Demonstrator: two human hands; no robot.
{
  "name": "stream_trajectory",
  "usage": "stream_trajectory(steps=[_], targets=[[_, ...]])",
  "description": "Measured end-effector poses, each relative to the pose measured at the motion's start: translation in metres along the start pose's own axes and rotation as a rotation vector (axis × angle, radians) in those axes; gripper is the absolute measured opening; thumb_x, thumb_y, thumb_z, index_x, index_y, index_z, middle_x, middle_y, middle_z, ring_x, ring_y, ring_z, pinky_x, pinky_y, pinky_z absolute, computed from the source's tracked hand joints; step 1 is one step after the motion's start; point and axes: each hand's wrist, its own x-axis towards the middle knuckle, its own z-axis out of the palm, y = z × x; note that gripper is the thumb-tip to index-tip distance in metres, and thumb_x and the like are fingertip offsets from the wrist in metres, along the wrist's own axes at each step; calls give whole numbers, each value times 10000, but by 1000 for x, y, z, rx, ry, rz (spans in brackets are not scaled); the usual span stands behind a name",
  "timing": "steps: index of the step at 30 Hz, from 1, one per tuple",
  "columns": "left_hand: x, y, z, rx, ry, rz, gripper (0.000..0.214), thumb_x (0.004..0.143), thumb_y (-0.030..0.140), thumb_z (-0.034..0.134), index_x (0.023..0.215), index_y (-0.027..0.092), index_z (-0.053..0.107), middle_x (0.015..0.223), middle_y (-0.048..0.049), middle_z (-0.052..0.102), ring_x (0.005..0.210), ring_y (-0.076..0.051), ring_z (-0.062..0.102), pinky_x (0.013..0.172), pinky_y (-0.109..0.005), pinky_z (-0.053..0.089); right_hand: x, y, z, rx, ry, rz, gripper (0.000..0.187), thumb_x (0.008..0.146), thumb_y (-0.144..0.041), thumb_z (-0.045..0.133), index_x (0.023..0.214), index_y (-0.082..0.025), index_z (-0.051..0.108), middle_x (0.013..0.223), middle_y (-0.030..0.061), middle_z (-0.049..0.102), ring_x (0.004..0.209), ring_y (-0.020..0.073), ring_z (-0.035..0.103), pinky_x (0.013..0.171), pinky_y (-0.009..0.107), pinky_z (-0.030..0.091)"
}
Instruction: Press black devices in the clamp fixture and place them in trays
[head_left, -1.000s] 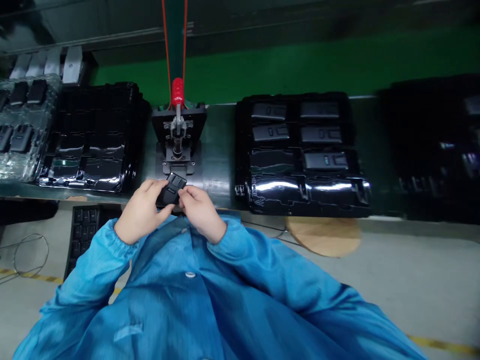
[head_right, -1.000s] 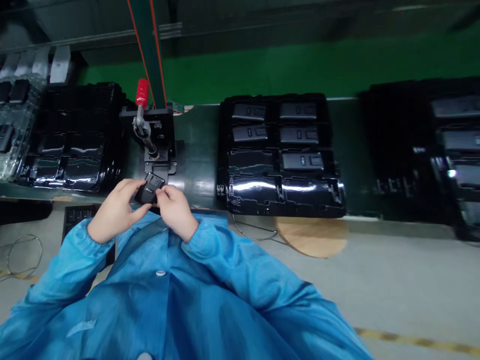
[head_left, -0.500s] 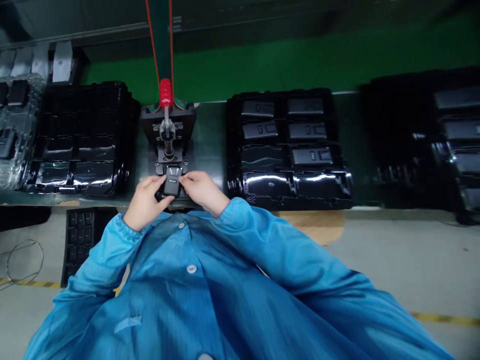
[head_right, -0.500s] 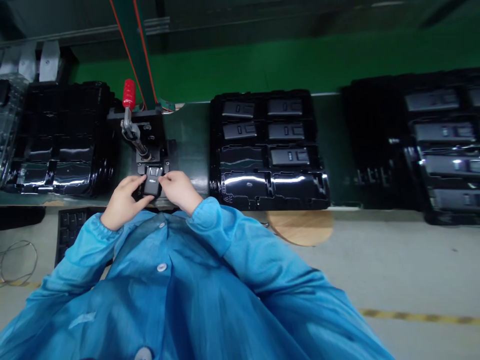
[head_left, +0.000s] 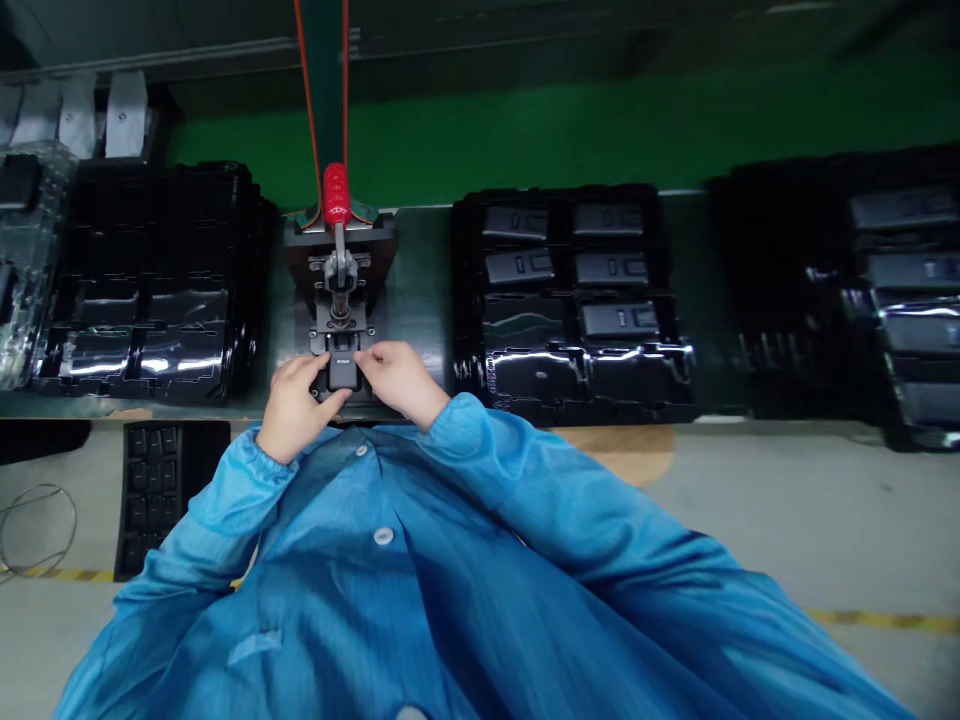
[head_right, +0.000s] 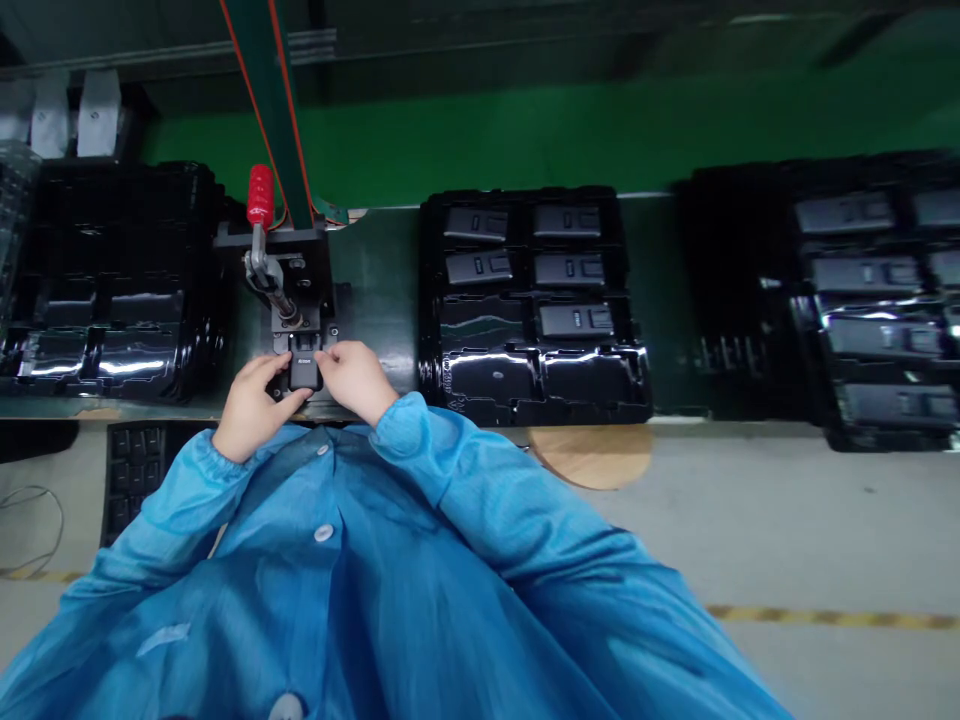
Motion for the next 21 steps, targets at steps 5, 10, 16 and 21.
stream_trajectory(steps=[5, 10, 16, 21], targets=[[1, 2, 0, -9, -9, -13, 589, 828, 335, 884, 1372, 213, 690, 1256, -134, 739, 1169, -328, 718, 1064, -532, 585, -1, -2, -1, -48, 0, 0, 452, 985, -369, 608, 578, -208, 496, 575, -27, 475, 604, 137, 421, 615, 302, 280], [0, 0, -1, 9, -11, 16, 587, 849, 359, 857, 1385, 193, 687, 1270, -148, 729, 1203, -336, 702, 1081, -540, 577, -2, -1, 0, -75, 10, -17, 465, 1001, -376, 601, 585, -211, 476, 584, -30, 468, 604, 136, 408, 621, 299, 283], [-1, -1, -1, 12, -5, 49, 541, 882, 359, 812, 1382, 192, 691, 1276, -148, 723, 1228, -334, 697, 1109, -528, 569, -4, 2, 1, -57, 15, -33, 399, 997, -342, 592, 627, -204, 531, 620, -19, 528, 657, 146, 490, 642, 285, 313], [0, 0, 0, 6, 1, 41, 551, 873, 353, 819, 1385, 201, 688, 1266, -141, 724, 1203, -331, 701, 1084, -519, 584, -8, 2, -1, -48, -14, -40, 297, 970, -335, 617, 705, -201, 607, 663, -10, 592, 675, 154, 532, 647, 282, 334]])
